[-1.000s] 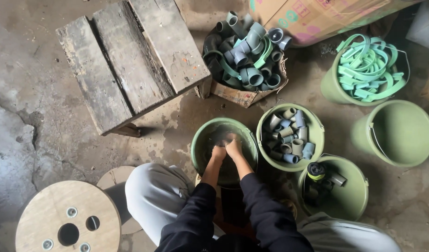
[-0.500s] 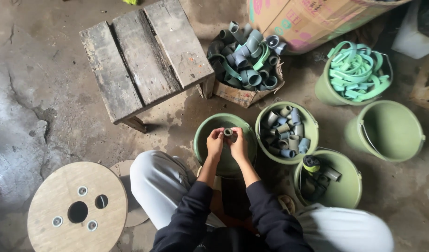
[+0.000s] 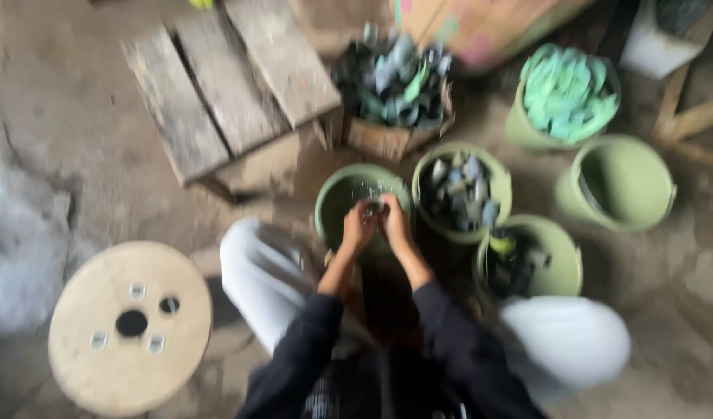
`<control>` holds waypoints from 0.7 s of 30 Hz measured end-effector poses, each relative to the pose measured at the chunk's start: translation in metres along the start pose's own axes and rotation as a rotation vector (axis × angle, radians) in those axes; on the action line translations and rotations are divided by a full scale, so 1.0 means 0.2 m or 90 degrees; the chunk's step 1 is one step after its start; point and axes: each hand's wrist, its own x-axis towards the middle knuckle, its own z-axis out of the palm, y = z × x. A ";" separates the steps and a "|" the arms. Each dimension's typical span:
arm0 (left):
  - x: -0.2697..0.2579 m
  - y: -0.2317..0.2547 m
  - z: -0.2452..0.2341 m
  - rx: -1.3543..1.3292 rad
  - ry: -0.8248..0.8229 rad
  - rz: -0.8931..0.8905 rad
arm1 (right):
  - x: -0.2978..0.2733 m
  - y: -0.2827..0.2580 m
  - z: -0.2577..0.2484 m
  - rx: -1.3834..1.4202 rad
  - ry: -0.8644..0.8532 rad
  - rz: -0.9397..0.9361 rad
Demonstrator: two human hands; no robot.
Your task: The person sits on the floor and cleans small gray plastic pipe fittings by hand. They dip each fitting into a bucket of water, scrub it with a green cloth, and place it into a bucket for cleaned items. The process is repeated for several fittings.
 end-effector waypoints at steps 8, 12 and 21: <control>-0.24 1.09 -0.51 -0.141 0.099 0.249 | -0.58 -0.58 -0.15 -0.159 0.085 -0.434; -0.24 1.13 -0.50 -0.212 0.145 0.337 | -0.39 -0.32 -0.07 -0.101 0.234 -0.777; -0.18 0.81 -0.36 -0.148 0.089 0.082 | -0.54 -0.65 -0.06 0.059 -0.045 -0.157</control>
